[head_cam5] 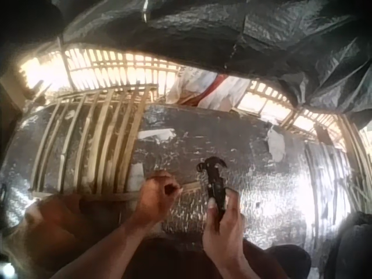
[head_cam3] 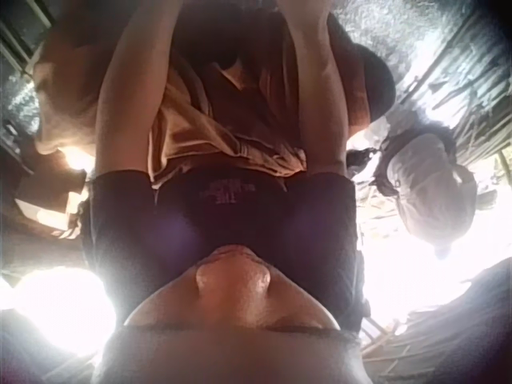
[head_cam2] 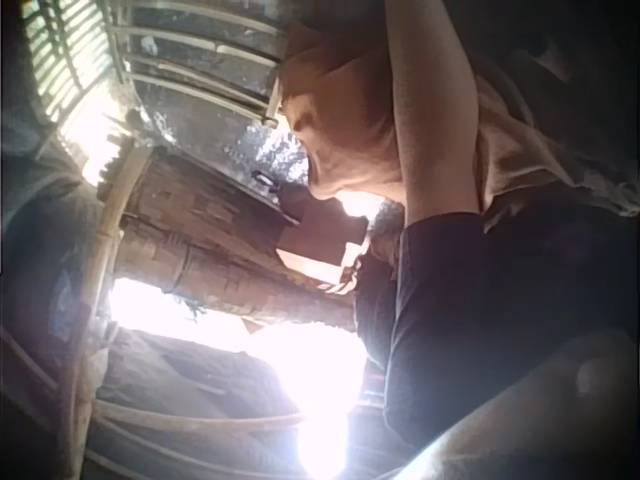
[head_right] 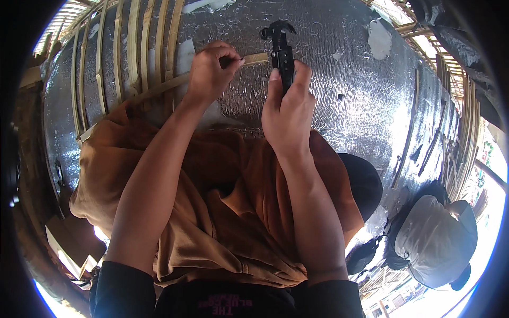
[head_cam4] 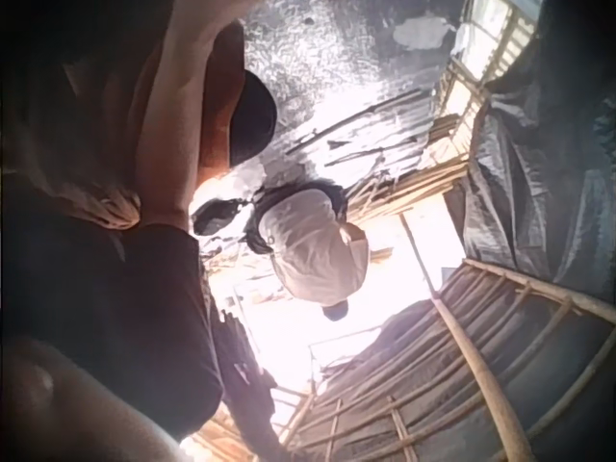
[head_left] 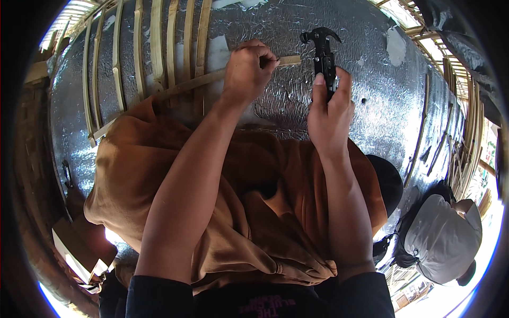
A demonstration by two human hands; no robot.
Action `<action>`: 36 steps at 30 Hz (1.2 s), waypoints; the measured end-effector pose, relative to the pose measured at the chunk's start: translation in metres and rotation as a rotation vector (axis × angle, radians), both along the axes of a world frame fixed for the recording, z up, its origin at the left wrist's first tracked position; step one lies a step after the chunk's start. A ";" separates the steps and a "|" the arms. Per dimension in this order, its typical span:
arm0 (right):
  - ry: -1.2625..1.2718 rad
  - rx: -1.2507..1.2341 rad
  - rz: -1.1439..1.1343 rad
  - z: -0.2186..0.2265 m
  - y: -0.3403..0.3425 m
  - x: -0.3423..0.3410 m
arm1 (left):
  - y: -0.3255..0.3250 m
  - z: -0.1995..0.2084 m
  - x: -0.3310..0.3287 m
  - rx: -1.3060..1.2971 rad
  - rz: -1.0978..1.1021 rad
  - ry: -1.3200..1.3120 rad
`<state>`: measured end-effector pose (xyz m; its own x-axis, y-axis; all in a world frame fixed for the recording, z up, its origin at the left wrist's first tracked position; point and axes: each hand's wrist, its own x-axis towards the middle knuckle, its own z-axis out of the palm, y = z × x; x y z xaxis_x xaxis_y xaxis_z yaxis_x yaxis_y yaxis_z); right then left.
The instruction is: The person constructs a bamboo frame, using a hammer to drive pins or small nails into bamboo strips and later using a long blade to trim or smooth the edges of the bamboo assembly.
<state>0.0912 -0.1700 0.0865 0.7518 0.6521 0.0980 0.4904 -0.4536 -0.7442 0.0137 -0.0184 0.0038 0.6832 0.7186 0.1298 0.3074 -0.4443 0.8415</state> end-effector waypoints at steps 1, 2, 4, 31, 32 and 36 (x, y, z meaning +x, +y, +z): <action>0.012 0.023 -0.009 -0.001 0.002 0.001 | 0.000 0.001 0.000 0.003 -0.003 -0.002; 0.134 -0.024 -0.039 0.000 0.002 0.002 | 0.000 0.002 -0.001 0.021 -0.004 -0.007; 0.134 -0.023 -0.040 -0.004 0.004 0.004 | 0.000 0.001 -0.001 0.039 -0.010 -0.012; 0.205 0.011 -0.004 -0.018 0.006 0.007 | 0.004 0.002 -0.002 0.052 -0.075 -0.058; 0.193 0.021 0.001 -0.020 0.006 0.008 | 0.004 0.003 -0.002 0.070 -0.069 -0.070; 0.212 0.035 -0.014 -0.015 0.005 0.008 | 0.002 0.002 0.003 0.100 -0.030 -0.170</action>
<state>0.0988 -0.1645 0.0710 0.7667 0.6407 -0.0410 0.3151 -0.4311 -0.8455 0.0164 -0.0165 0.0057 0.6663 0.6761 0.3146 0.1502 -0.5350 0.8314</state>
